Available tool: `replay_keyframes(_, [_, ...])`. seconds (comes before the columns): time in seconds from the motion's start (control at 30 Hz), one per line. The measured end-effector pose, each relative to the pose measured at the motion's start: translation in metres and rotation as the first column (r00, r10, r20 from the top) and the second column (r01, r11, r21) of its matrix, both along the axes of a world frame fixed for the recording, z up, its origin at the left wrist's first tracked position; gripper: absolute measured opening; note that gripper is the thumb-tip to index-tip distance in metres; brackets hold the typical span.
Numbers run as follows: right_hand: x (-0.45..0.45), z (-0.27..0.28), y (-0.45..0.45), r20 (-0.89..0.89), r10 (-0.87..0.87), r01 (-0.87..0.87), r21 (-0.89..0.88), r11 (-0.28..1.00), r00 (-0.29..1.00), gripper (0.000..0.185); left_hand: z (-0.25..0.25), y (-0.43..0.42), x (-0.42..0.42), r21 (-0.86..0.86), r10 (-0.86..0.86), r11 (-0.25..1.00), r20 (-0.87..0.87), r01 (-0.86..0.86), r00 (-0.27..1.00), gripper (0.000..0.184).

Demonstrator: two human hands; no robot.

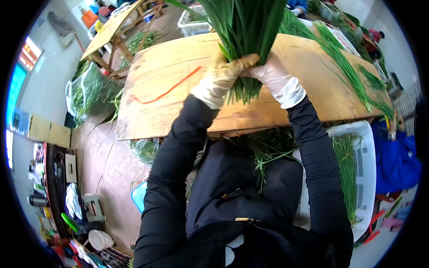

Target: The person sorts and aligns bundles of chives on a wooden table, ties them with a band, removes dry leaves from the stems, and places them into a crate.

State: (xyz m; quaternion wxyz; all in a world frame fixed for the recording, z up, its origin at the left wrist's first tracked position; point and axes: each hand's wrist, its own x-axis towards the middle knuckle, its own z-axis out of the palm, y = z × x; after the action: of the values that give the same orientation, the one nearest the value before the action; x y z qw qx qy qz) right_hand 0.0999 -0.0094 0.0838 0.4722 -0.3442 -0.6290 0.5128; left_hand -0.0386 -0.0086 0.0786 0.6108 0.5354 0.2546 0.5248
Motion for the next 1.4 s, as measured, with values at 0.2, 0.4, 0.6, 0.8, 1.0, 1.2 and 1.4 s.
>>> replay_keyframes(0.2, [-0.131, 0.002, 0.033, 0.048, 0.235, -0.237, 0.057, 0.970, 0.971, 0.038, 0.025, 0.012, -0.140, 0.115, 0.142, 0.987, -0.330, -0.109, 0.933, 0.043])
replay_keyframes(0.4, [-0.229, -0.074, 0.049, 0.139, 0.239, -0.172, -0.375, 0.911, 0.961, 0.041, -0.040, 0.027, -0.234, -0.265, 0.066, 0.952, -0.308, -0.152, 0.949, 0.039])
replay_keyframes(0.6, [-0.236, -0.041, 0.006, 0.483, 0.166, 0.047, -0.397, 0.917, 0.860, 0.056, -0.073, 0.015, -0.250, 0.290, 0.421, 0.858, -0.869, -0.423, 0.259, 0.043])
replay_keyframes(0.8, [-0.217, -0.080, 0.055, 0.117, 0.581, -0.402, -0.613, 0.680, 0.805, 0.080, -0.080, 0.003, -0.245, 0.414, 0.610, 0.772, -0.697, -0.482, 0.378, 0.037])
replay_keyframes(1.0, [-0.203, -0.070, 0.049, 0.928, 0.132, -0.408, 0.023, 0.913, 0.348, 0.065, -0.092, 0.006, -0.268, 0.476, 0.555, 0.826, -0.780, -0.302, 0.288, 0.037])
replay_keyframes(1.2, [-0.164, -0.054, 0.085, 0.789, 0.260, -0.101, -0.246, 0.964, 0.556, 0.052, -0.114, 0.010, -0.317, 0.484, 0.472, 0.871, -0.776, -0.083, 0.418, 0.033])
replay_keyframes(1.4, [-0.115, -0.097, 0.116, 0.839, -0.275, -0.364, 0.468, 0.806, 0.470, 0.029, -0.115, -0.004, -0.350, 0.673, 0.655, 0.737, -0.688, -0.064, 0.313, 0.035])
